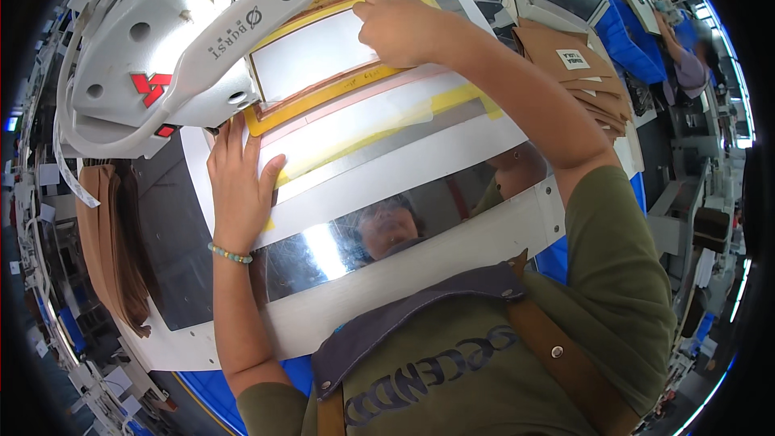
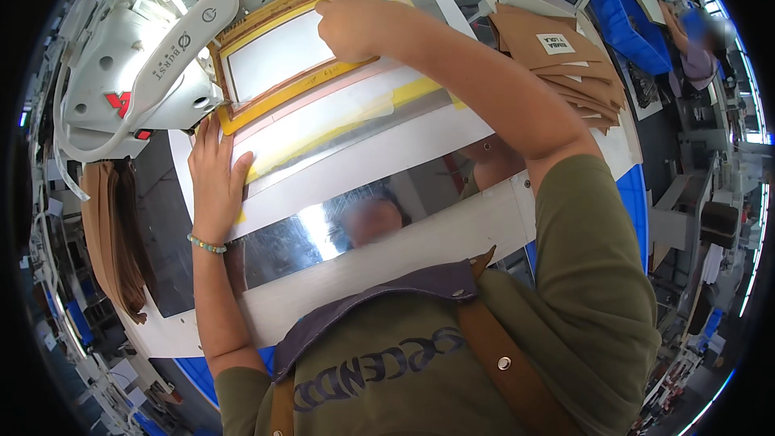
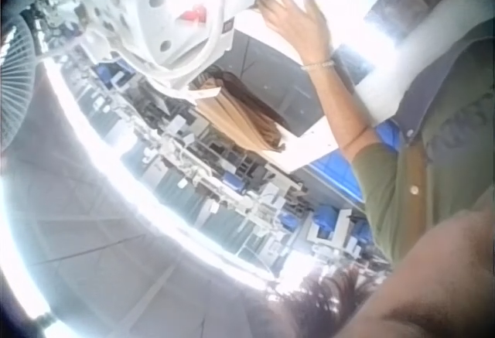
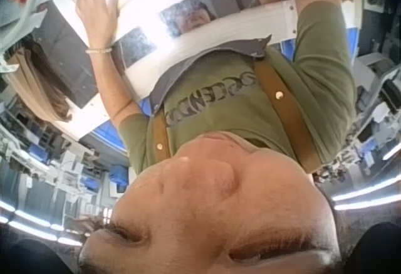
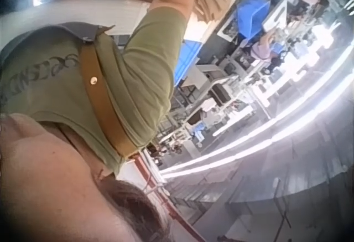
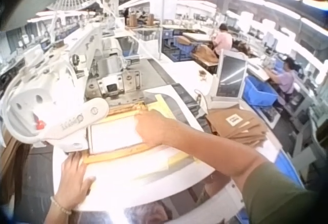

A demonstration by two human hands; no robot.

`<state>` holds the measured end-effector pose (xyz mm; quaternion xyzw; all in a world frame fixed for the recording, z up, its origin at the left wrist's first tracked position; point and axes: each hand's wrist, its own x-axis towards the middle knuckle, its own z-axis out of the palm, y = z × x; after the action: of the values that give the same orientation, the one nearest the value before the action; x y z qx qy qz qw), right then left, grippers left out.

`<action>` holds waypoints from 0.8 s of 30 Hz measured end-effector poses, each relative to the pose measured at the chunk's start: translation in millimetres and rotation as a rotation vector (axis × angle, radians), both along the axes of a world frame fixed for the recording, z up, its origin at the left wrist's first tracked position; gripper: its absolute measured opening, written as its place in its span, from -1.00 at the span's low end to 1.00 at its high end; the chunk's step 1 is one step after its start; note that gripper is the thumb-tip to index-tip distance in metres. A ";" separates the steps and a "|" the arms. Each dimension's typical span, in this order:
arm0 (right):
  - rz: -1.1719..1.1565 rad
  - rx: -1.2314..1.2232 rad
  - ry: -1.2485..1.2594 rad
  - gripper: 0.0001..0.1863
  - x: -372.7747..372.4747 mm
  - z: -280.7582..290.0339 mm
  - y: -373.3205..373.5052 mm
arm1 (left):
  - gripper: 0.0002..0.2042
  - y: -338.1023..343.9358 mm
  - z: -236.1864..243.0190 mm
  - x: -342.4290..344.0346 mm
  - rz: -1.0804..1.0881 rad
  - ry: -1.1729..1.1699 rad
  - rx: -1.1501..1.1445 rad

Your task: Sewing labels or patches onto leather bag components using an industrial sewing machine.

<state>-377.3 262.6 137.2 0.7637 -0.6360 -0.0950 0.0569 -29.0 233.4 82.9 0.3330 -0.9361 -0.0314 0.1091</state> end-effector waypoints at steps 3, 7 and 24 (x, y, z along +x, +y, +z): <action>0.135 -0.208 0.008 -0.81 -5.7 0.6 18.6 | -0.35 -1.4 -2.8 -0.5 -0.009 0.038 -0.001; 0.213 -0.419 -0.639 -0.73 -9.8 30.3 121.3 | -0.30 -5.3 -7.3 -0.8 -0.014 0.167 0.002; -0.383 0.292 -0.575 -0.66 103.5 -46.9 440.7 | -0.70 -49.1 -6.8 24.6 0.018 0.336 -0.225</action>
<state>-273.9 703.3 90.3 0.6264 -0.7370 0.0248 -0.2525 -4.4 184.3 76.1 0.3169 -0.8993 0.0193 0.3007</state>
